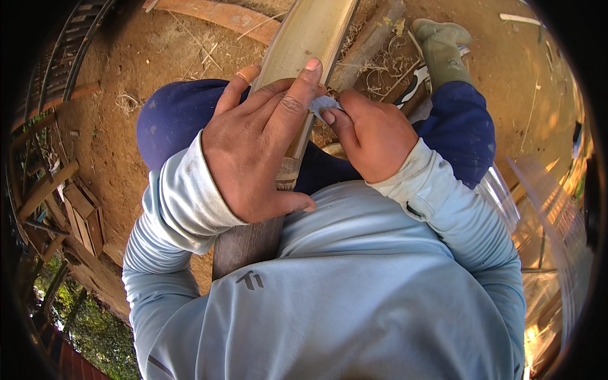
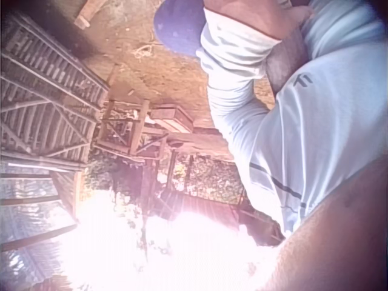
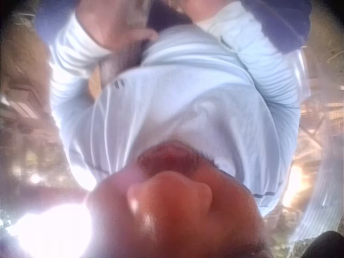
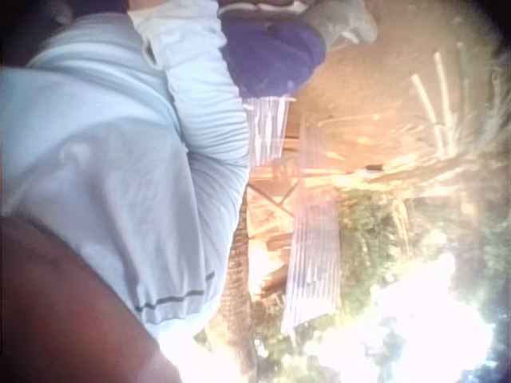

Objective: The person sits on the ground and uses a knife to scrape and smooth the inner surface of a long split bamboo tube. They repeatedly scrape along the length of the tube, occasionally pausing to wipe away shavings with their hand.

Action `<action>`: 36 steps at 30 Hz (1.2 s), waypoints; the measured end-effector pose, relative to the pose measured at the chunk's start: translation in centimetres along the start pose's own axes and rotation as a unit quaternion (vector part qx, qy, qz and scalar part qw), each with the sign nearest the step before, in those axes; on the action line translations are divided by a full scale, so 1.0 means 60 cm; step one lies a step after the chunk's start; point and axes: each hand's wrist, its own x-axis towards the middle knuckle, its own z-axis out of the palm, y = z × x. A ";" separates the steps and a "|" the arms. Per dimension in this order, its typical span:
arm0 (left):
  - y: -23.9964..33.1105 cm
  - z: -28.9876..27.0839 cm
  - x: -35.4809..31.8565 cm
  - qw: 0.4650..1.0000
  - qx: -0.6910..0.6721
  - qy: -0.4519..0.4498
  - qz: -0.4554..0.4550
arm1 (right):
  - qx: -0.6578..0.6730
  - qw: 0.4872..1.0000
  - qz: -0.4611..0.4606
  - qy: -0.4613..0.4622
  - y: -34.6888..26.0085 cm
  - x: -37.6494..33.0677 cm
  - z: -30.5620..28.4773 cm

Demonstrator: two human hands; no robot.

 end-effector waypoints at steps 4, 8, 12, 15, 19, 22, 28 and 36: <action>0.011 -0.005 -0.016 1.000 -0.025 -0.004 0.008 | 0.029 0.999 -0.005 -0.035 -0.013 -0.020 0.005; 0.013 0.004 -0.033 0.999 -0.035 0.014 0.014 | 0.013 0.998 -0.001 -0.055 -0.021 -0.029 0.003; 0.016 0.005 -0.037 0.999 -0.034 0.017 0.019 | 0.024 0.998 -0.006 -0.052 -0.019 -0.036 0.007; 0.019 0.001 -0.045 0.999 -0.041 -0.017 0.023 | 0.046 0.994 0.001 -0.098 -0.027 -0.050 0.003; 0.023 0.000 -0.061 0.998 -0.056 -0.011 0.010 | 0.039 0.995 -0.025 -0.092 -0.032 -0.056 0.007; 0.021 -0.006 -0.058 0.999 -0.042 0.008 0.008 | 0.056 0.996 -0.029 -0.062 -0.027 -0.053 0.011; 0.005 -0.012 -0.009 0.999 0.029 0.032 0.005 | 0.045 0.999 -0.009 0.030 0.007 0.001 -0.006; -0.013 -0.010 0.034 0.999 0.031 0.006 0.035 | 0.027 0.998 -0.016 0.056 0.012 0.015 -0.010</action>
